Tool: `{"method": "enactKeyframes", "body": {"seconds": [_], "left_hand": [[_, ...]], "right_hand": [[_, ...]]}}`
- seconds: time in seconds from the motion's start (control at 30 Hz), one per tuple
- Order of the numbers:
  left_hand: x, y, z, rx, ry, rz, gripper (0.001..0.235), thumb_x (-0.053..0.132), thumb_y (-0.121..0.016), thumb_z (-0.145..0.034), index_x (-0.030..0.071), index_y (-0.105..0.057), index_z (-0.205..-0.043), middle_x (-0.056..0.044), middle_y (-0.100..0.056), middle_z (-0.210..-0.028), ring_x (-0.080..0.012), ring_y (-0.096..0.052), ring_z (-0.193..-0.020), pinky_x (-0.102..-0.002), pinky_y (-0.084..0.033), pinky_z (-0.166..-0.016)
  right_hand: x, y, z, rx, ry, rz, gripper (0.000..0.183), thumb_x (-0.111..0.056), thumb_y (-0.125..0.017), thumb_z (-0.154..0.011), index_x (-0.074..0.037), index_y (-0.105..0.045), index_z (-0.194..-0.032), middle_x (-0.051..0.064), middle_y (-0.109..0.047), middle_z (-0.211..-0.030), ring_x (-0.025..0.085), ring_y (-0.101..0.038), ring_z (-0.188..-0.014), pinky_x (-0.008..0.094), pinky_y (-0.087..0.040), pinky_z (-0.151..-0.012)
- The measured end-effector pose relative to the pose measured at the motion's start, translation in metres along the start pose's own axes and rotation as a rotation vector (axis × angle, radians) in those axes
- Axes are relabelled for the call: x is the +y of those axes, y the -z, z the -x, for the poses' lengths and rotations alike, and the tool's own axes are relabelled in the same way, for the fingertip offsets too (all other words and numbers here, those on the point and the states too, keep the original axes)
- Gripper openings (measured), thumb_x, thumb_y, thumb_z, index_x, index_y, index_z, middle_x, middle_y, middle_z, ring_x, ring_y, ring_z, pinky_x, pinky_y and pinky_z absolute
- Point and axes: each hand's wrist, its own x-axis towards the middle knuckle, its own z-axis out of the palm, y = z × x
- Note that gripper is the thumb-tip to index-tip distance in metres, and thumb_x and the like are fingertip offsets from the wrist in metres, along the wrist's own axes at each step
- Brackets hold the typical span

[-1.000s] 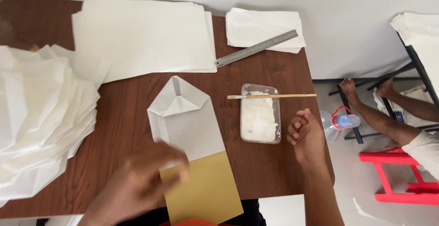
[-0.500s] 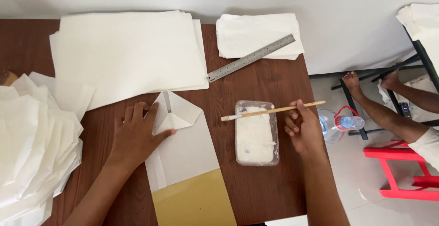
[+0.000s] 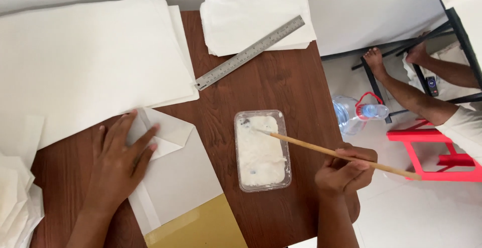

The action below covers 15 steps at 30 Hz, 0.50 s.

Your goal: Folding and gluing the bottom of paper bags to complete their assembly.

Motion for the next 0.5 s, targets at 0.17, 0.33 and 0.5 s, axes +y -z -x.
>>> {"method": "enactKeyframes", "body": {"seconds": [0.17,0.33,0.5], "left_hand": [[-0.001,-0.009,0.011,0.213,0.223,-0.287,0.074,0.056,-0.075,-0.09,0.002,-0.069,-0.14,-0.015,-0.06,-0.131,-0.0363,-0.06,-0.116,-0.05,-0.051,-0.091],[-0.003,-0.008,0.012,0.114,0.31,-0.25,0.069,0.061,-0.07,-0.089,0.012,-0.07,-0.137,-0.011,-0.057,-0.129,-0.0327,-0.058,-0.115,-0.053,-0.051,-0.085],[-0.001,-0.005,0.007,0.159,0.365,0.037,0.063,0.05,-0.083,-0.082,0.009,-0.071,-0.129,-0.01,-0.059,-0.124,-0.0308,-0.056,-0.115,-0.054,-0.043,-0.102]], "right_hand": [[0.0,-0.007,-0.013,-0.004,-0.227,0.079,0.05,-0.048,-0.037,-0.113,-0.006,-0.047,-0.089,0.006,-0.039,-0.062,0.013,-0.036,-0.04,0.023,-0.026,-0.039],[0.004,-0.001,-0.021,-0.171,-0.296,-0.013,0.047,-0.05,-0.04,-0.112,-0.007,-0.05,-0.098,0.007,-0.041,-0.059,0.014,-0.042,-0.045,0.024,-0.034,-0.039],[0.012,0.004,-0.007,-0.297,-0.323,0.028,0.044,-0.042,-0.04,-0.114,-0.004,-0.052,-0.095,0.009,-0.046,-0.063,0.015,-0.044,-0.046,0.024,-0.036,-0.039]]}}
